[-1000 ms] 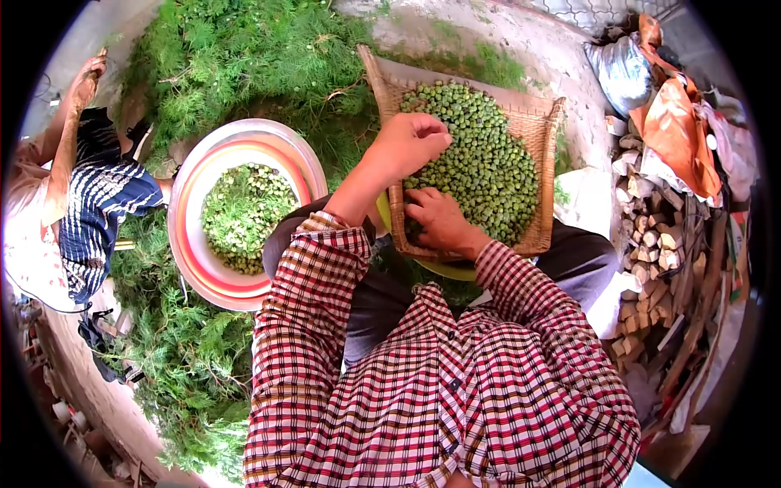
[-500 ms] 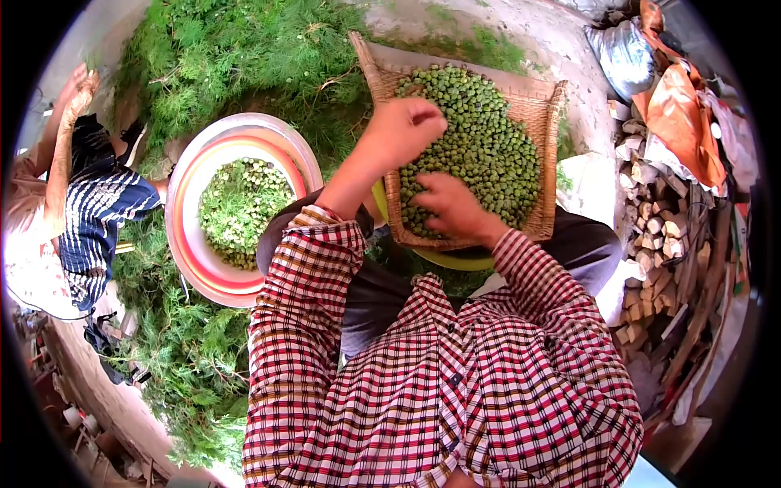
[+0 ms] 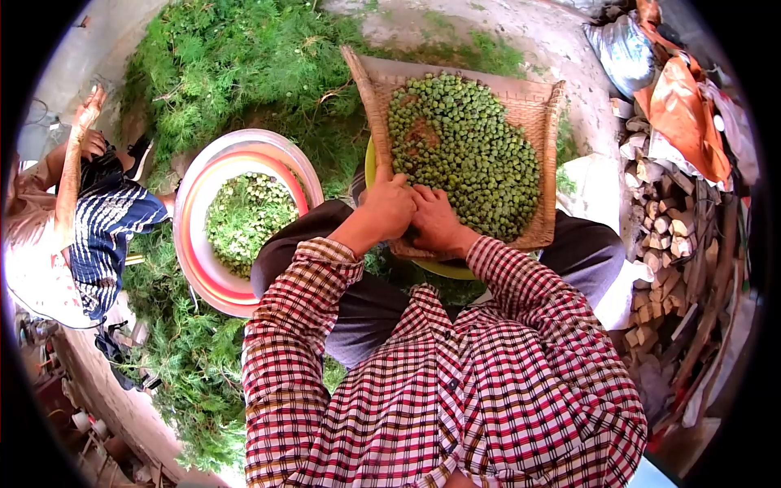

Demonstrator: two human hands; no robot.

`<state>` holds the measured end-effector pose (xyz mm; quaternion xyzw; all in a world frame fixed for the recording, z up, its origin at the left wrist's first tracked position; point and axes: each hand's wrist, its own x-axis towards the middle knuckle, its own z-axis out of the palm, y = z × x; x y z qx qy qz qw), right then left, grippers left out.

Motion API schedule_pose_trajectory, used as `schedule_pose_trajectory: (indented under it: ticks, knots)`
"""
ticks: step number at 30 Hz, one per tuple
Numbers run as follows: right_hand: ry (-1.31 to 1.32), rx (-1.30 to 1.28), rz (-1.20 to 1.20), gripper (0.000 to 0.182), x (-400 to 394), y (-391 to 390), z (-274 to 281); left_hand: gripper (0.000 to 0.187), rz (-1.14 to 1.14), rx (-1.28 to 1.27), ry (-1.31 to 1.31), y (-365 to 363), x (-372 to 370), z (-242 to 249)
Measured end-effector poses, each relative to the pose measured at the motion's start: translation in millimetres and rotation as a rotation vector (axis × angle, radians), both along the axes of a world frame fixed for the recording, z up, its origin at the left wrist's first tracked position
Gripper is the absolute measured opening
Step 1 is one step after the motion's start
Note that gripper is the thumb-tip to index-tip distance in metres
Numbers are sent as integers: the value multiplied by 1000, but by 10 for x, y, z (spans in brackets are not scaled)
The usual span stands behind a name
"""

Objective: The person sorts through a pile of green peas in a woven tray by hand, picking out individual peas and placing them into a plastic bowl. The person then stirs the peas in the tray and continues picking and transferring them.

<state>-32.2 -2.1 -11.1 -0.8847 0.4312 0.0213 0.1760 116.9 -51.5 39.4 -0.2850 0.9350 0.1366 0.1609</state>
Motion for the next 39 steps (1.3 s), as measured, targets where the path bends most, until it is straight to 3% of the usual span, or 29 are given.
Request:
schedule_pose_trajectory:
  ticks: [2,5,12,18,24,26,30,33,37,39]
  knots:
    - [27,-22,-63,59,13,26,-41,16,17,-96,21,64,5,-93]
    - [37,-62,-123,53,29,12,-133,16,58,-19,80,68,27,-121]
    - [211,-201,-223,14,-404,-433,-148,14,19,39,123,23,58,-167]
    - [347,-138,-291,20,-933,-737,0,14,-20,-9,207,12,96,-178]
    - [306,-111,-594,38,-1169,-594,284,13,-36,-36,210,11,80,-150]
    - [151,-142,-445,46,-1026,-469,317,14,-11,-53,173,25,67,-144]
    - [-108,138,37,52,-467,-97,366,14,-27,-50,144,18,63,-143]
    - [-129,275,74,54,-346,27,37,15,-16,-4,147,29,63,-134]
    - [-69,225,3,51,-387,-82,10,15,18,-10,190,44,59,-183]
    - [8,249,95,53,-380,-126,19,16,5,-12,188,34,57,-180]
